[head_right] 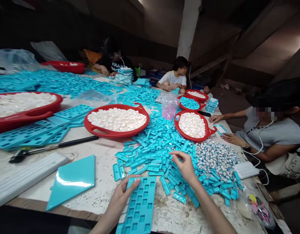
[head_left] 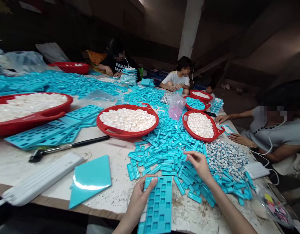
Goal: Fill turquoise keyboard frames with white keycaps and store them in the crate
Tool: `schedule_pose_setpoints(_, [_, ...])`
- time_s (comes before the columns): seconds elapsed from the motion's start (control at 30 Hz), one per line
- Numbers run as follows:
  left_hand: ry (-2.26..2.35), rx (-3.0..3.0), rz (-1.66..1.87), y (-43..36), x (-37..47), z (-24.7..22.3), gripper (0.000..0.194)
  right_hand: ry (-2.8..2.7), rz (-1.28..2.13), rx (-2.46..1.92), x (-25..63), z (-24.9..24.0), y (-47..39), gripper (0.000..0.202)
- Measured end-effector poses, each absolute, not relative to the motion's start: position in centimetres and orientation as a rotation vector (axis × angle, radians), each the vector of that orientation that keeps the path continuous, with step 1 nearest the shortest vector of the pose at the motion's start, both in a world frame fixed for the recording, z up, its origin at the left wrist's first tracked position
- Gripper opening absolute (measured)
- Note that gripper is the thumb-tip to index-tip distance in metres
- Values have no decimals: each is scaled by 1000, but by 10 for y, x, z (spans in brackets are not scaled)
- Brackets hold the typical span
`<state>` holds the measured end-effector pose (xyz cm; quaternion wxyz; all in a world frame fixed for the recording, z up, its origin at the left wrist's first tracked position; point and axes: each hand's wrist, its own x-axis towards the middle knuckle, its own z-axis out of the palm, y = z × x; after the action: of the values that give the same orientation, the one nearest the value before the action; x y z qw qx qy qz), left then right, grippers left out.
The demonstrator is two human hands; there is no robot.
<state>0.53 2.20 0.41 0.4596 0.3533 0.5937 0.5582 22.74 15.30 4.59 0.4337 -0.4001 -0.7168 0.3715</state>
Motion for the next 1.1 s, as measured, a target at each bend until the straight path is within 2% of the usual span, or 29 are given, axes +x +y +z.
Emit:
schedule_pose_setpoints(0.17, [1474,867,1344,22,4,8,47,-1784,81,-1341,304,39,202,27])
schedule_pose_setpoints(0.27, [1469,921,1315,23,1,11,49,-1843,-187,-1428,331,24,218,28])
schedule_pose_setpoints(0.47, [1505,939,1285,26,0,5,48,-1864,-205,-1480,344,4,231,32])
schedule_pose_setpoints(0.73, [1490,1001,1246,28,-9,-7,49,-1843,-236,-1451,343,5,227,34])
schedule_pose_setpoints(0.93, [1296,724,1314,20,-6,6,48,-1827,-422,-1243,318,29,204,24])
schedule_pose_setpoints(1.1, [1131,375,1347,19,-9,14,54,-1790,-477,-1092,287,38,182,16])
